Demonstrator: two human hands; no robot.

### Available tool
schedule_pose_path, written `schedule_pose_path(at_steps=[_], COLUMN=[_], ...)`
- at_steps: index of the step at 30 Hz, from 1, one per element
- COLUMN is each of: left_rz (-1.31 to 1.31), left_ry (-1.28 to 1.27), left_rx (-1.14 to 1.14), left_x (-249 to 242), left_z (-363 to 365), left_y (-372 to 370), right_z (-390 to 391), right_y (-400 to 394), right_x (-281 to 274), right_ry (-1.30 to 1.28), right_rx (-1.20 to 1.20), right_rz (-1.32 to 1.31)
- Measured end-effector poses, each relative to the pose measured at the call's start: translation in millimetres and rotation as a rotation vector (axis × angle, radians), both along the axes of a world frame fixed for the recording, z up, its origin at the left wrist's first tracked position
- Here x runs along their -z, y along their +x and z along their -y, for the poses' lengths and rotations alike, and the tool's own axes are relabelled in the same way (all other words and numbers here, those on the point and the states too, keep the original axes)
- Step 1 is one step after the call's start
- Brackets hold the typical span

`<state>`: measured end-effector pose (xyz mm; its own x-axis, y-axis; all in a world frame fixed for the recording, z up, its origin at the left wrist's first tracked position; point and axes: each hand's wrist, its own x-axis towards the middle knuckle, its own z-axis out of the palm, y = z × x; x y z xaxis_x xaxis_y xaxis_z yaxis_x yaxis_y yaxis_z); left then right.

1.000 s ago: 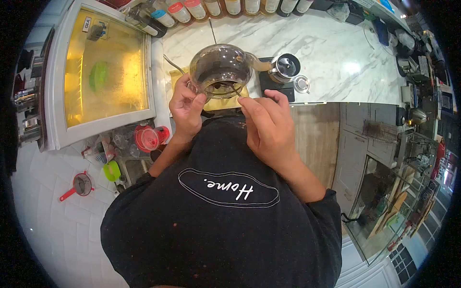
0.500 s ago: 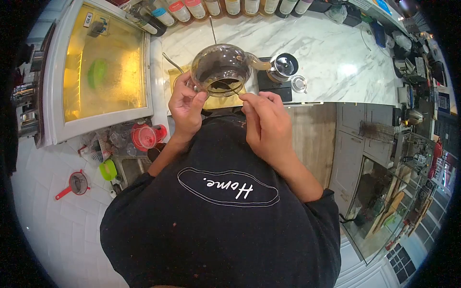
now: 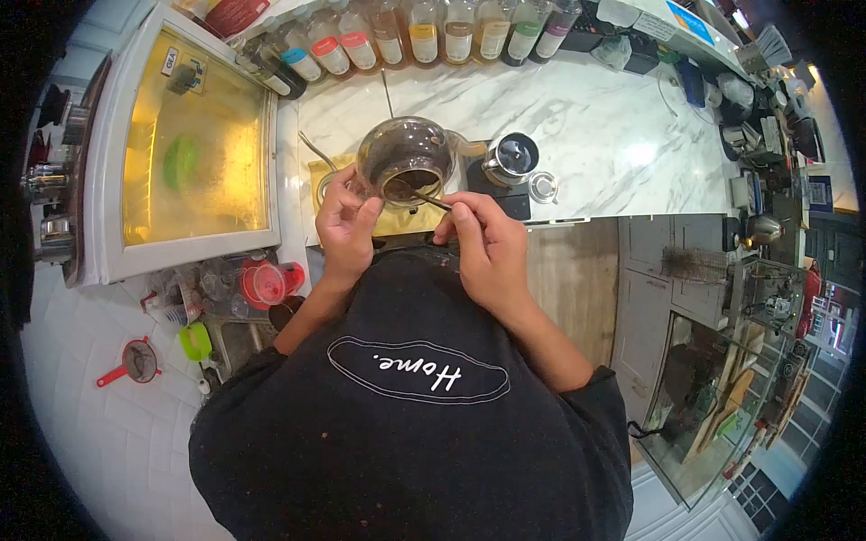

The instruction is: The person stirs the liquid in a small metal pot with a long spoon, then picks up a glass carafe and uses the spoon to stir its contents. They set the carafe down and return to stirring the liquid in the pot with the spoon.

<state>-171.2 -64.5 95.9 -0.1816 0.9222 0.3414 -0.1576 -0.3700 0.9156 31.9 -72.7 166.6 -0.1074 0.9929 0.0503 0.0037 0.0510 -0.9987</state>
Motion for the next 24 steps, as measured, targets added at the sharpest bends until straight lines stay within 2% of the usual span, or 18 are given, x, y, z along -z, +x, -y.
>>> schedule_pose_path(at_steps=[2, 8, 14, 24], left_rz=[0.039, -0.063, -0.120, -0.010], left_ry=[-0.026, -0.075, -0.104, -0.171], left_rx=[0.007, -0.022, -0.061, -0.110], left_x=[-0.6, -4.1, 7.6, 4.4], left_z=[0.1, -4.7, -15.1, -31.6], left_y=[3.2, 11.5, 28.1, 64.6], right_z=[-2.4, -18.4, -32.4, -57.9], right_y=[1.9, 16.4, 37.0, 84.7], right_x=[0.0, 13.1, 16.0, 11.1], right_ry=[-0.116, -0.242, -0.258, -0.260], right_rx=[-0.015, -0.022, 0.055, 0.052], right_rz=[-0.122, -0.230, -0.213, -0.272])
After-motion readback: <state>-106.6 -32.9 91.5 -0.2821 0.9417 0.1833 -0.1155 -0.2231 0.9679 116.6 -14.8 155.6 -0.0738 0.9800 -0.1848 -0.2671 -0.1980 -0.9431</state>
